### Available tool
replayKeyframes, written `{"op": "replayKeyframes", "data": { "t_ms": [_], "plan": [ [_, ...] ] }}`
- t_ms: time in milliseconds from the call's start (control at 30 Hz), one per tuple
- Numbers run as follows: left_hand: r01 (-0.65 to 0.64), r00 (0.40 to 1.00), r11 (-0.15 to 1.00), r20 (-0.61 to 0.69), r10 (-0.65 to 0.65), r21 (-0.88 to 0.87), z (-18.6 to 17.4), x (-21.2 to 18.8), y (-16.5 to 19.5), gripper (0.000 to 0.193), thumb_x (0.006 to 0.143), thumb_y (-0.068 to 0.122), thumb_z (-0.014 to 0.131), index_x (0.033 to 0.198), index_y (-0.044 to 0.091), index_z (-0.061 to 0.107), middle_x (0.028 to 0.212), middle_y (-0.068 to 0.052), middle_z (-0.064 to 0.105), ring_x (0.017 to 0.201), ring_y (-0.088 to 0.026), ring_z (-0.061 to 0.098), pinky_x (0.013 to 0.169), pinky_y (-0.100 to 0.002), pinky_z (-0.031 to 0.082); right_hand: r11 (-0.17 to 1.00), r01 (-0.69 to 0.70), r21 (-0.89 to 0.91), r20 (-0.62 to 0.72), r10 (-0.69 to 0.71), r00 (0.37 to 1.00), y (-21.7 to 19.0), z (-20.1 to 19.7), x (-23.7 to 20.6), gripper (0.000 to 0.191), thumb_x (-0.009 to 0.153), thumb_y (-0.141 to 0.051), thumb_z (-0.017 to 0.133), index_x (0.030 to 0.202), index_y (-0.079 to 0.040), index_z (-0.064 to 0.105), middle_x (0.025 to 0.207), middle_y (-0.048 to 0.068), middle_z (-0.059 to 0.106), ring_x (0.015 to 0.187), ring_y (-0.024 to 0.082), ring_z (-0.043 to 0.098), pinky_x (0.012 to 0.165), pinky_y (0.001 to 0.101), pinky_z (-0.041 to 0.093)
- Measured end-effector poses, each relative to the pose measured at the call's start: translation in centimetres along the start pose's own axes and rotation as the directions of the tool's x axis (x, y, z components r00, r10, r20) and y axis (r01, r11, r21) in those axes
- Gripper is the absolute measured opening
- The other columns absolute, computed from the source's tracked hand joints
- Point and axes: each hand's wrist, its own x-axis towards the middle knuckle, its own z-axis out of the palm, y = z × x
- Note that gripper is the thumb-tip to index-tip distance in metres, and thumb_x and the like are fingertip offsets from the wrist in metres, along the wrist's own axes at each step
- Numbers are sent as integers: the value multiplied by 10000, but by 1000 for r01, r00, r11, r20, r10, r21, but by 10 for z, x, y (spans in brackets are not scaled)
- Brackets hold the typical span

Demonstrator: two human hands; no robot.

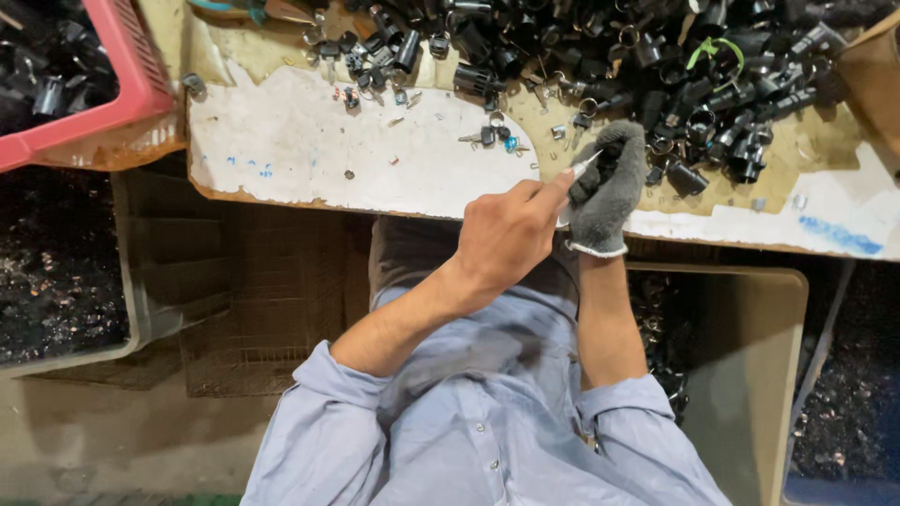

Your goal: The person picks black plastic fittings from a large pile on the workbench, fits components together by hand, and places completed pieces into a bin beside them. They occasionally use a metal rod tool to press or align parts, repeating the assembly cycle throughout the episode.

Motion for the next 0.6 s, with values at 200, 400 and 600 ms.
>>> {"op": "replayKeyframes", "data": {
  "t_ms": [200,400,600],
  "plan": [
    [5,999,1000,52,-6,27,10,10,7,290,935,160,680,1213,90,724,800,-81,686,630,-313,682,554,-438,534,982,145,-120,7,-145,989,5,-3,2,288,1145,-323,455,1126,-86,618,925,32,592,766,155,585,680,310,499],
    [10,999,1000,53,-12,30,18,14,5,371,883,96,654,1249,67,709,808,-104,680,636,-319,693,566,-443,545,978,164,-130,49,-159,986,6,-1,4,297,1145,-324,437,1084,-89,608,912,23,586,741,159,587,634,303,493],
    [30,998,999,60,-31,18,17,12,7,389,869,100,659,1255,72,706,798,-97,666,635,-323,689,563,-445,545,978,169,-124,23,-167,986,9,-2,6,290,1162,-305,452,1132,-66,614,969,39,594,780,171,577,685,318,492]
  ]
}}
